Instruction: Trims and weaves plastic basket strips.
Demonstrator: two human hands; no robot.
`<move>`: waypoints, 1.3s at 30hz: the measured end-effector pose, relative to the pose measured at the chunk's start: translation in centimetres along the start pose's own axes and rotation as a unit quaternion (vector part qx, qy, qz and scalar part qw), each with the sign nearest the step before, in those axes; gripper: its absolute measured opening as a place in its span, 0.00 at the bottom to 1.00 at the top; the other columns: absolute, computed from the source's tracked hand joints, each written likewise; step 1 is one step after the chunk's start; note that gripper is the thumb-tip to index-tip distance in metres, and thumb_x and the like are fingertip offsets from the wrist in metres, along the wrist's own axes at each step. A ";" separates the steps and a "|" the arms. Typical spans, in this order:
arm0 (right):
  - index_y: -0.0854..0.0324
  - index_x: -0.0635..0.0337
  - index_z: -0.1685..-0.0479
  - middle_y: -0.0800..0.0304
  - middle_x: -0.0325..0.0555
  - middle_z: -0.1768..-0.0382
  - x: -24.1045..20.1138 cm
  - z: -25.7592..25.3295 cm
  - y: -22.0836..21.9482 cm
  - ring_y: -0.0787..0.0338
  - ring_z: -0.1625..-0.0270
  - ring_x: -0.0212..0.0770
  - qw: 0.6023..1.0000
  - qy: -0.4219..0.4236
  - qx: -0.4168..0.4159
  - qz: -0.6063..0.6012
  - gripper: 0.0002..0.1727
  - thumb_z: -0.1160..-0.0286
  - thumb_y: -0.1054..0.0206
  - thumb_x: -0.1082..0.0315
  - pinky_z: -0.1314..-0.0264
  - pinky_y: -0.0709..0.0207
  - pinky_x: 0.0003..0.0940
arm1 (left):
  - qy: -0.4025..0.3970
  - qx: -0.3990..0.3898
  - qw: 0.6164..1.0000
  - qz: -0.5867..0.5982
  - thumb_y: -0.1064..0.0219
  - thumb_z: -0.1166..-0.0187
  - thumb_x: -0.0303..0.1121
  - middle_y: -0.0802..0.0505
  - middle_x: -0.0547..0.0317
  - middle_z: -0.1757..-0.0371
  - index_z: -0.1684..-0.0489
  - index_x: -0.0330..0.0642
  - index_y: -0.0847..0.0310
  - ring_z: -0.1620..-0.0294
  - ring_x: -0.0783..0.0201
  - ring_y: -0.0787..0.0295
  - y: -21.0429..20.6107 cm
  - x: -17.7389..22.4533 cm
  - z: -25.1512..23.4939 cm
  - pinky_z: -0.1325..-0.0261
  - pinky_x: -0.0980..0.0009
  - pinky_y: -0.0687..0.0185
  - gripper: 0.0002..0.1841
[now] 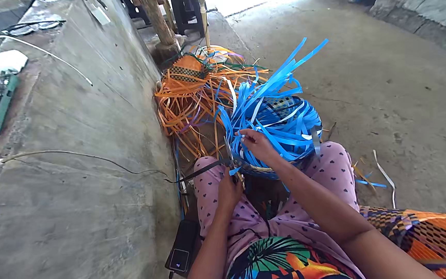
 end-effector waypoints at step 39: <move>0.14 0.66 0.38 0.11 0.55 0.51 -1.0 0.6 -3.0 0.13 0.56 0.43 0.965 0.149 -0.193 0.097 0.16 0.24 0.29 0.73 0.47 0.18 0.42 | 0.027 -0.054 0.994 0.095 0.39 0.18 0.26 0.11 0.53 0.59 0.31 0.31 0.32 0.68 0.66 0.10 11.4 4.6 -0.7 0.60 0.68 0.10 0.19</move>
Point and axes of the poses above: each hand's wrist, its own z-axis away from the middle knuckle, its own y-axis out of the back of the hand, x = y × z, the point moved 3 cm from there along -z, towards the middle knuckle
